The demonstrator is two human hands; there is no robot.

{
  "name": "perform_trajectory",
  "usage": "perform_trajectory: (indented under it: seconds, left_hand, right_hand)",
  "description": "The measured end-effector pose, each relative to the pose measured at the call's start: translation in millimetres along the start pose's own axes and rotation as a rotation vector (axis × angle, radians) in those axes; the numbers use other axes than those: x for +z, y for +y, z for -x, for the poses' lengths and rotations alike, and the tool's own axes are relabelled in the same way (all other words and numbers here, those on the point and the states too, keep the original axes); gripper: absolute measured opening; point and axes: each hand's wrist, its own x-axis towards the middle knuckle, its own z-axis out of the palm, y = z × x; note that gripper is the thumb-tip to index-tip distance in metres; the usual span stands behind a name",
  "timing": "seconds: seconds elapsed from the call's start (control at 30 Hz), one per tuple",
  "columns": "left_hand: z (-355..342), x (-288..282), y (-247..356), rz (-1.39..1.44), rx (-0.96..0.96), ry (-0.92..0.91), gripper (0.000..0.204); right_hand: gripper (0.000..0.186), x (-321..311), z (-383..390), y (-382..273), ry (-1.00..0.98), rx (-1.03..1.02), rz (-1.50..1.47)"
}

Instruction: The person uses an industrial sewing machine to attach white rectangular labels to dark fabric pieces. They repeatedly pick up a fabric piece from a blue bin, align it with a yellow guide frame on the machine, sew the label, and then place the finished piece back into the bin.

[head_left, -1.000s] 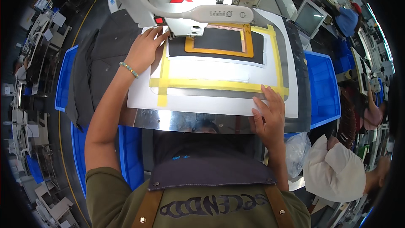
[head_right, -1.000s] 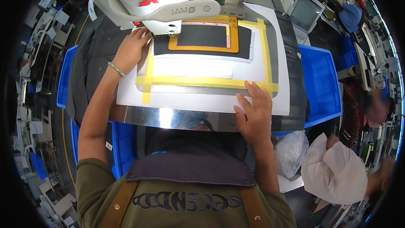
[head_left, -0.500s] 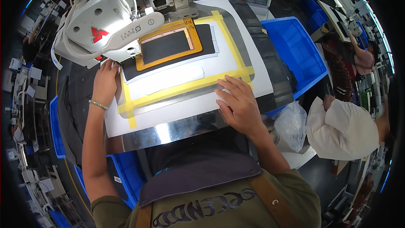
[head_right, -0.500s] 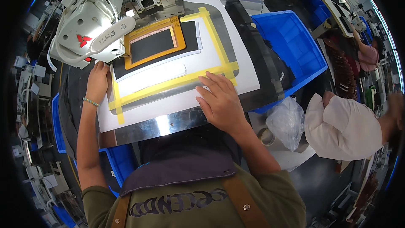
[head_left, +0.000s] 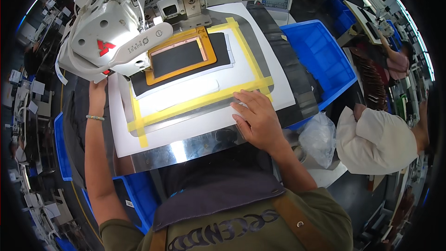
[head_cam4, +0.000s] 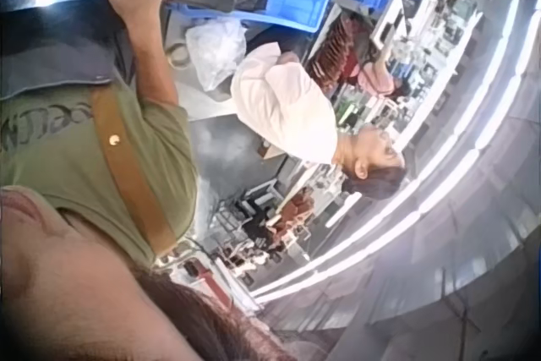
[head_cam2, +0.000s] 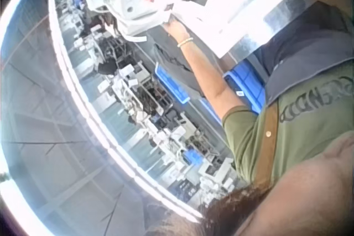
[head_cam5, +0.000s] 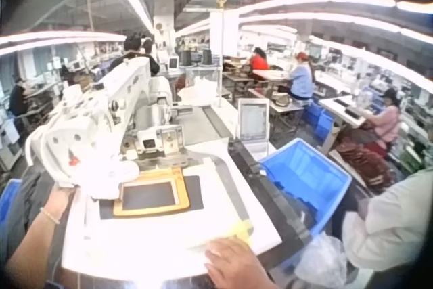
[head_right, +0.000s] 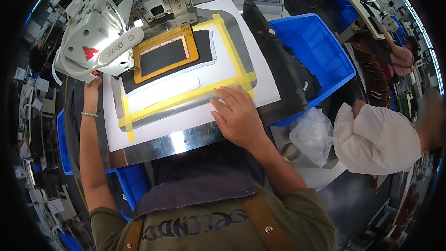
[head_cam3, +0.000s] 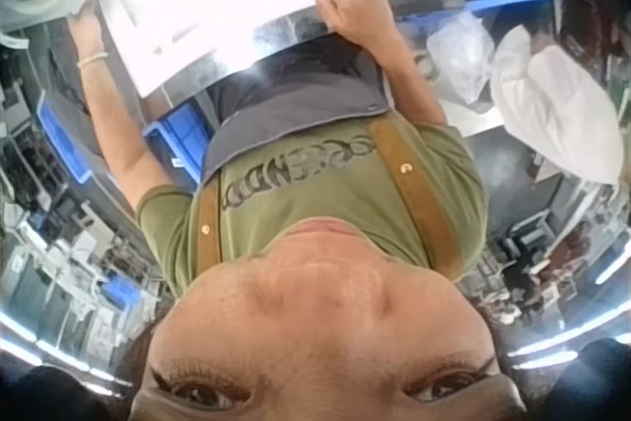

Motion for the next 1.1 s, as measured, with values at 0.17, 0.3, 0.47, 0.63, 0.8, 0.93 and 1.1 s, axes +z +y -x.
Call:
perform_trajectory:
  seconds: [0.17, 0.3, 0.47, 0.63, 0.8, 0.93, 1.1]
  left_hand:
    - [13, -14, 28, 0.620, -0.255, 0.057, 0.034]
    - [63, 3, 58, -0.429, -0.095, -0.298, 0.028]
    - [83, 33, 79, -0.943, 0.426, -0.172, 0.038]
    - [65, 36, 68, -1.088, 0.345, -0.306, 0.052]
    - [52, 42, 59, -1.145, 0.350, -0.326, 0.060]
    - [43, 49, 61, -1.216, 0.329, -0.368, 0.063]
    - [40, 47, 59, -1.183, 0.378, -0.326, 0.061]
  right_hand:
    - [0.025, 0, 1, 1, -0.001, 0.002, 0.004]
    - [0.026, 0, -4, -2, -0.029, 0.010, 0.018]
    - [0.028, -1, -2, -6, -0.042, 0.008, 0.043]
    - [0.029, 0, -1, -7, -0.050, 0.010, 0.042]
    - [0.028, 2, -2, -6, -0.043, -0.010, 0.050]
    - [0.028, 3, -1, -6, -0.040, -0.014, 0.046]
    - [0.028, 3, -1, -8, -0.033, -0.021, 0.062]
